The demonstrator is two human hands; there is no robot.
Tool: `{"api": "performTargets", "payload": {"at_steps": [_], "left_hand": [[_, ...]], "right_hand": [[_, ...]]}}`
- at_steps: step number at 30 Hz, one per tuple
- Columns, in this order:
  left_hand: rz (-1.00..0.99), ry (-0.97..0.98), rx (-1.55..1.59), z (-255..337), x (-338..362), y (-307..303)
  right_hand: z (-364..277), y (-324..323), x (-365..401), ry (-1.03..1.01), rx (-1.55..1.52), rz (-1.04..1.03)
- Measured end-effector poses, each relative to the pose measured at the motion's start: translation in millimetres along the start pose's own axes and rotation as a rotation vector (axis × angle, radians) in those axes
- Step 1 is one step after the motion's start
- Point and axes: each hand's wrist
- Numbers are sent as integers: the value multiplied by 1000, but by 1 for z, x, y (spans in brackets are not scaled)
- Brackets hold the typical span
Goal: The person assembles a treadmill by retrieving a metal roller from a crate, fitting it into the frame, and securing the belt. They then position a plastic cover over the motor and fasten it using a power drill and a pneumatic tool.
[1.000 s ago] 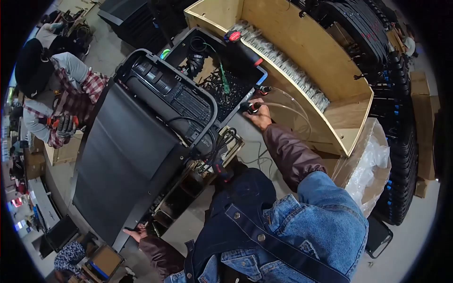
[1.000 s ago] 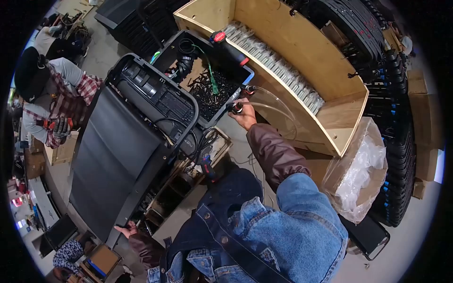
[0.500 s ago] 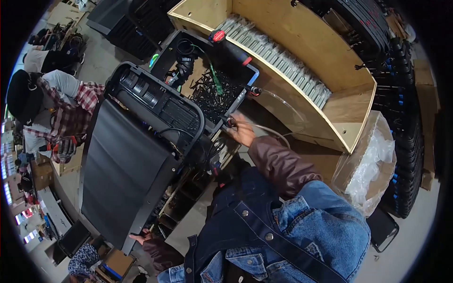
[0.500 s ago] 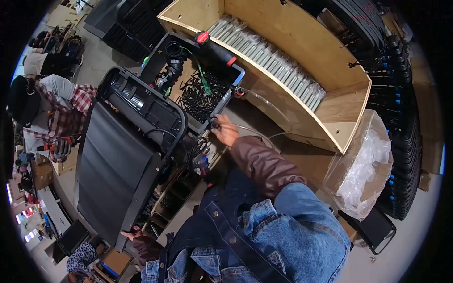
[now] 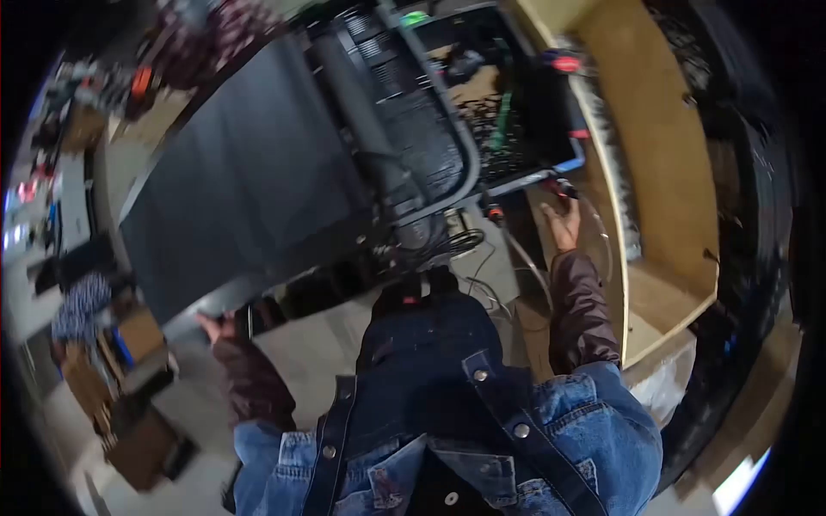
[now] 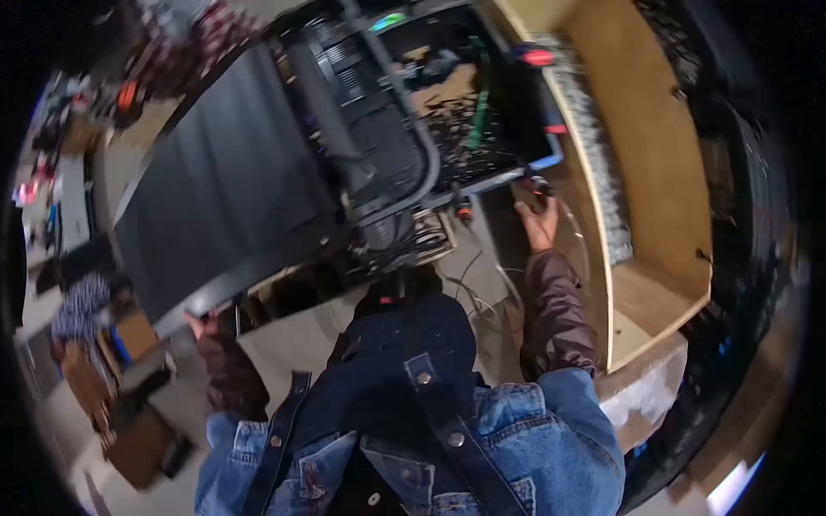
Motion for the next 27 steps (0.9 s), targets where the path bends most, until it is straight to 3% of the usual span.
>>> {"api": "performTargets", "payload": {"at_steps": [1, 2, 3, 4, 6, 9, 10, 11, 12, 13, 15, 16, 18, 19, 21, 22, 24, 25, 27], "left_hand": [[154, 7, -95, 4, -12, -14], [169, -42, -111, 7, -33, -59], [149, -21, -117, 1, -14, -34], [280, 44, -63, -9, 13, 22], [209, -6, -220, -33, 49, 55], [62, -195, -538, -106, 61, 33], [34, -277, -726, -138, 57, 19], [36, -279, -707, -195, 29, -37], [-301, 17, -1119, -247, 12, -96], [-303, 16, -1101, -263, 8, -98], [-37, -111, -1997, -311, 4, -77], [-52, -108, -1974, -320, 6, -51], [395, -341, -1521, -307, 24, 18], [387, -348, -1500, -314, 23, 33], [558, -253, -1636, -323, 26, 49], [547, -264, -1623, -313, 36, 54], [282, -192, -1630, -280, 53, 60], [278, -190, -1621, -284, 48, 42], [14, 29, -1480, -300, 31, -5]], "right_hand": [[63, -5, -27, 40, 23, 38], [51, 2, -40, 140, 30, 75], [63, 4, -52, 82, 26, 104], [75, 1, -59, 28, 25, 153], [64, -3, -60, 2, 98, 152], [50, -21, -63, 24, 75, 33], [30, -25, -58, 78, 72, 44], [12, -30, -50, 131, 72, 57], [12, -50, -45, 180, 38, 49], [-21, -47, -29, 155, -4, 75], [-86, -50, 1, 142, -68, 130], [-103, -62, 12, 153, -90, 156], [-136, -88, 38, 106, -284, 101], [-164, -79, 48, 82, -435, -13], [-182, -108, 60, 40, -534, 162], [-210, -89, 75, 2, -605, 142], [-244, -66, 92, -27, -684, 206], [-250, -62, 97, -76, -765, 67], [-270, -37, 111, -41, -805, 28]]}}
Point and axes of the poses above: each hand's wrist, its own x-axis away from the middle knuckle, its own y-axis out of the palm, z = x × y, and after that the axes turned 12 degrees about -z, right-handed
